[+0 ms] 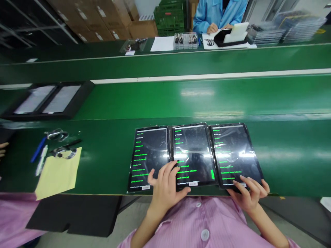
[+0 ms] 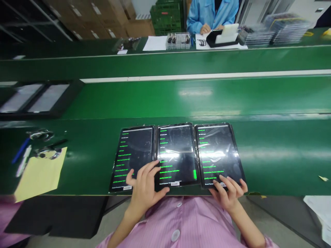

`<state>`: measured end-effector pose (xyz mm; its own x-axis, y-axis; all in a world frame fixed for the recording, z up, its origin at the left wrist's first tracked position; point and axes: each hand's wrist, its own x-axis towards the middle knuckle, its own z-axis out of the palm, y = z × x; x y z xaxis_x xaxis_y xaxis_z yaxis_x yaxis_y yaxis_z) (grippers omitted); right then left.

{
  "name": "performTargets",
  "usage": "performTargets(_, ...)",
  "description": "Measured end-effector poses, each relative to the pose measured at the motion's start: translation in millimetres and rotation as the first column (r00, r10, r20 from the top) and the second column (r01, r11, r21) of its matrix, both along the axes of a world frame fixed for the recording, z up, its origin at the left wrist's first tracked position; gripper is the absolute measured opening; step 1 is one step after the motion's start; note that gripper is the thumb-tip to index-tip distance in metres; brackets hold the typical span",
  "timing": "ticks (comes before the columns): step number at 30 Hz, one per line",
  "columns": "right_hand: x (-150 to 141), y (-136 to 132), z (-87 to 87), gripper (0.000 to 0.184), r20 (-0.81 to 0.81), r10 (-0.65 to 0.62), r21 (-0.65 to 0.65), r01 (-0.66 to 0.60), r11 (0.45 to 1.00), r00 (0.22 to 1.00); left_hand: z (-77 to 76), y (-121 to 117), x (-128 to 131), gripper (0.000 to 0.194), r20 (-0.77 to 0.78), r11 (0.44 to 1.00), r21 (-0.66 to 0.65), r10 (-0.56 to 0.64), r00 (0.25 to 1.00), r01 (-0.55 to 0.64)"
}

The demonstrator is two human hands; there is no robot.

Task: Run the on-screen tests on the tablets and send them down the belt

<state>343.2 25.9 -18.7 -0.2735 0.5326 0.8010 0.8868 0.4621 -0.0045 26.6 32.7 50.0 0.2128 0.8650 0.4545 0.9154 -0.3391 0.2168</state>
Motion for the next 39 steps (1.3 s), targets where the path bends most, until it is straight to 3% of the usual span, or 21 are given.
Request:
performTargets(6, -7, 2, 6.9, 0.015, -0.024, -0.017, -0.004, 0.016, 1.0, 1.0, 2.8, 30, 20, 0.069, 0.042, 0.994, -0.089, 0.07, 0.997, -0.066)
performTargets(10, -7, 3, 8.2, 0.018, -0.015, -0.016, -0.014, 0.016, 1.0, 1.0, 7.9, 40, 13, 0.078, 0.009, 0.992, -0.111, 0.066, 0.998, -0.064)
performTargets(12, -8, 3, 8.0, 0.019, -0.009, -0.011, -0.025, 0.011, 1.0, 1.0, 13.4, 38, -6, 0.079, 0.025, 0.987, -0.049, 0.156, 0.987, -0.154)
performTargets(14, -9, 3, 9.3, 0.02, -0.006, -0.003, -0.027, 0.003, 1.0, 1.0, 16.6, 34, -38, 0.081, 0.081, 0.947, 0.0, 0.32, 0.944, -0.321)
performTargets(16, -12, 2, 14.8, 0.019, -0.035, -0.001, -0.06, -0.001, 0.998, 0.999, 13.3, 32, -81, 0.082, 0.178, 0.892, -0.049, 0.451, 0.875, -0.45)
performTargets(17, -13, 2, 19.5, 0.018, -0.069, -0.002, -0.106, -0.005, 0.994, 0.998, 8.6, 34, -104, 0.082, 0.246, 0.883, -0.108, 0.47, 0.848, -0.458)
performTargets(19, -15, 3, 32.8, 0.019, -0.141, 0.037, -0.238, -0.07, 0.969, 0.989, -5.4, 45, -147, 0.076, 0.472, 0.885, -0.261, 0.465, 0.749, -0.385)
performTargets(21, -16, 7, 48.9, 0.023, -0.167, 0.164, -0.359, -0.214, 0.909, 0.972, -21.2, 66, -179, 0.082, 0.618, 0.868, -0.41, 0.49, 0.615, -0.28)
performTargets(23, -19, 14, 64.3, 0.024, -0.14, 0.337, -0.428, -0.364, 0.828, 0.931, -32.8, 94, -196, 0.09, 0.644, 0.858, -0.478, 0.486, 0.591, -0.185)
performTargets(25, -28, 23, 76.1, 0.025, -0.098, 0.439, -0.476, -0.429, 0.767, 0.893, -36.4, 125, -198, 0.095, 0.649, 0.853, -0.516, 0.448, 0.615, -0.076)
performTargets(29, -66, 39, 84.2, 0.038, -0.008, 0.461, -0.538, -0.392, 0.746, 0.887, -24.9, 186, -183, 0.094, 0.671, 0.805, -0.582, 0.394, 0.627, 0.117)
performTargets(32, -95, 46, 80.3, 0.056, 0.068, 0.394, -0.567, -0.29, 0.771, 0.917, -17.3, 215, -174, 0.098, 0.695, 0.825, -0.542, 0.331, 0.638, 0.163)
performTargets(35, -109, 50, 76.6, 0.068, 0.1, 0.321, -0.586, -0.205, 0.784, 0.942, -20.6, 225, -175, 0.104, 0.74, 0.858, -0.469, 0.253, 0.623, 0.209)
performTargets(39, -107, 53, 78.9, 0.067, 0.077, 0.317, -0.617, -0.205, 0.76, 0.945, -32.8, 225, -182, 0.104, 0.771, 0.901, -0.39, 0.208, 0.601, 0.189)
